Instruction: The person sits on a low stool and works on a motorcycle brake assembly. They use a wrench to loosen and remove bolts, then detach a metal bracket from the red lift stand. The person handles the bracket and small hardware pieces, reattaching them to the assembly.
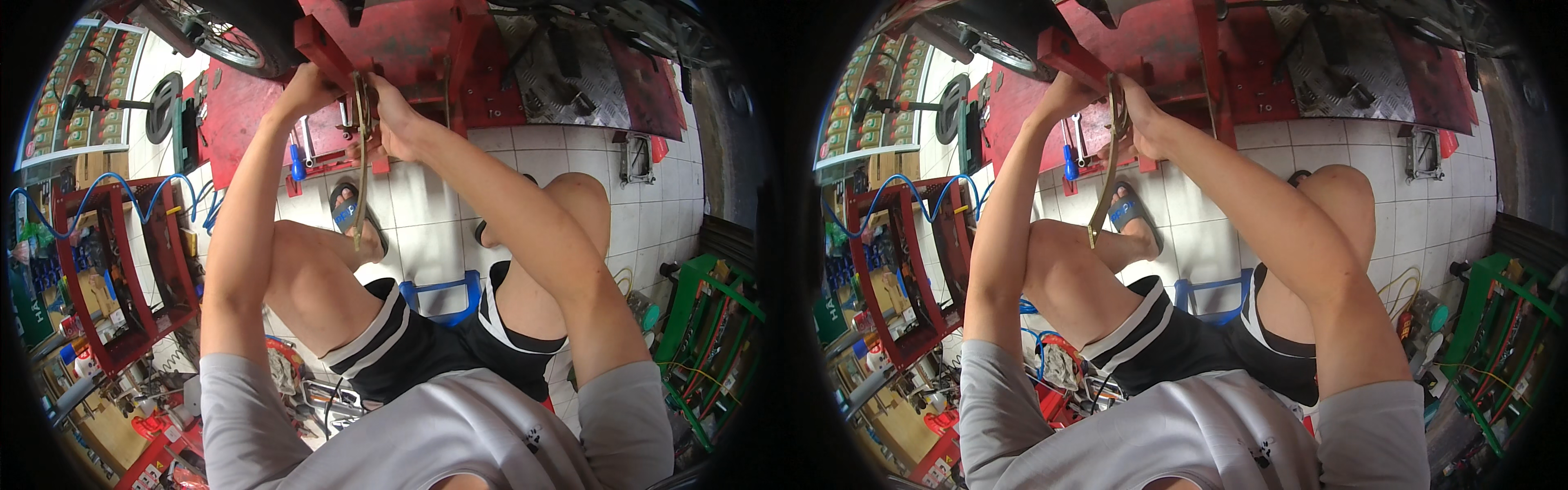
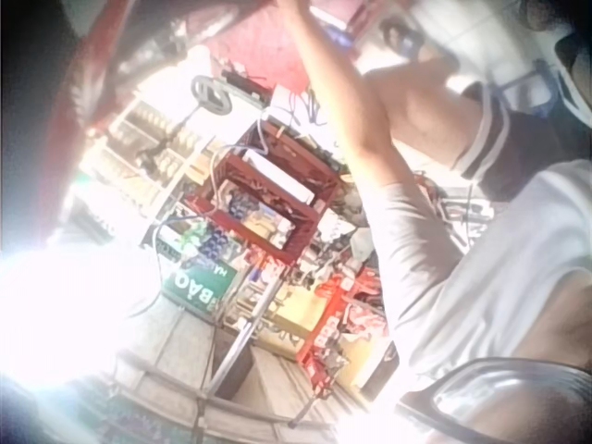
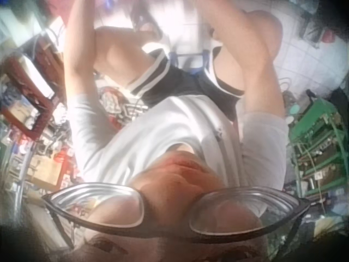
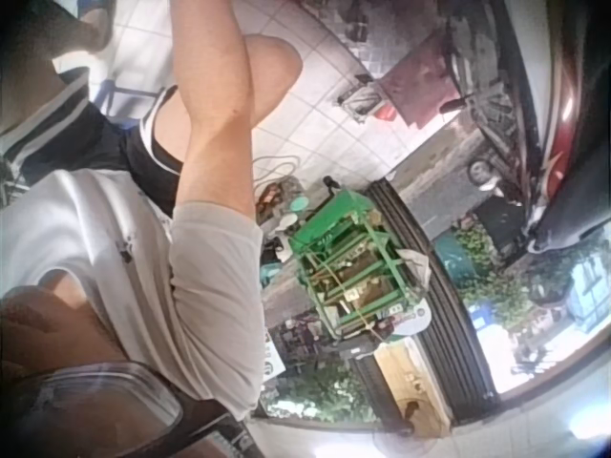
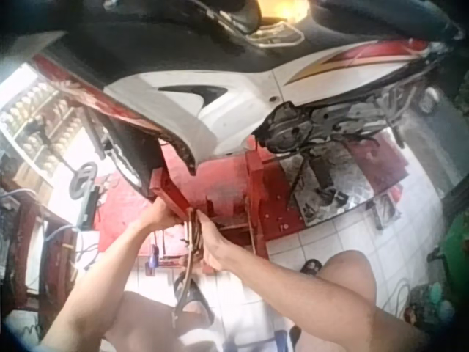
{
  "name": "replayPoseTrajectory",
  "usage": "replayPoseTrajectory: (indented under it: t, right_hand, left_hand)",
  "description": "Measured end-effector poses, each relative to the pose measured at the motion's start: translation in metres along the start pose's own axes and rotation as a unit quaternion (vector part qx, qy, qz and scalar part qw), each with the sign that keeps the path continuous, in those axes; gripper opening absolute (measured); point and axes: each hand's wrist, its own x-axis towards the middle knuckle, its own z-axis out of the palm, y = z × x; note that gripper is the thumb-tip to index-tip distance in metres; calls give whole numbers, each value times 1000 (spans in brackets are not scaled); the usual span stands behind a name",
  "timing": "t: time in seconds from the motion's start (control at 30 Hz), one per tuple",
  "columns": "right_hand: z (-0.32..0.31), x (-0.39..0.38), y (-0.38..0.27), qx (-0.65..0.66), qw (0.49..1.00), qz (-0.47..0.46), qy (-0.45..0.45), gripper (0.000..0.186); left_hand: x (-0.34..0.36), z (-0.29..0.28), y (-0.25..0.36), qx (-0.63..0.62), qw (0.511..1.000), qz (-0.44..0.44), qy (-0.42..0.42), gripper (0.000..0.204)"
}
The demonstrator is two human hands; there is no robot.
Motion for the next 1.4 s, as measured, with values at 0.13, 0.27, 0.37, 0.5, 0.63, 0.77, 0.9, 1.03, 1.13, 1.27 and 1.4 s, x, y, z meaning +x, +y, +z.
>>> replayPoseTrajectory:
  t: [0.13, 0.27, 0.37, 0.5, 0.63, 0.77, 0.9, 1.03, 1.13, 1.27, 1.4]
  right_hand:
    - [-1, 1, 0, 0, 1000, 7, -1, 75]
    - [0, 2, 0, 4, 1000, 13, 3, 75]
    - [0, 2, 0, 5, 1000, 13, 4, 75]
    - [-3, 5, 0, 27, 999, 19, -6, 77]
    - [-6, 5, 2, 47, 999, 21, -5, 81]
    - [-1, 0, 0, 35, 999, 19, -14, 83]
    - [-2, 0, 0, 32, 999, 14, -5, 83]
    - [-5, 2, 1, 53, 998, 26, -7, 85]
    - [-2, 3, 1, 54, 998, 26, -3, 84]
    - [1, 4, 1, 30, 999, 26, 2, 84]
    - [-4, 10, 2, 8, 1000, 16, -12, 82]
  left_hand:
    - [4, 1, 0, -44, 996, -66, -42, 25]
    - [3, -2, 0, -41, 995, -70, -55, 24]
    - [3, -3, 2, 23, 997, -39, -62, 26]
    - [4, -3, 5, 35, 998, -21, -55, 30]
    - [4, -1, 4, 19, 998, -37, -53, 33]
    - [0, 0, -1, -16, 999, -33, -32, 36]
    - [-1, 2, 6, -2, 1000, 9, -1, 33]
    - [-4, 7, 18, 43, 997, 48, 35, 30]
    - [-8, 11, 18, 39, 997, 45, 55, 30]
    - [-8, 7, 12, 28, 997, 45, 56, 25]
    - [-11, -10, 11, -74, 997, -14, 15, 18]
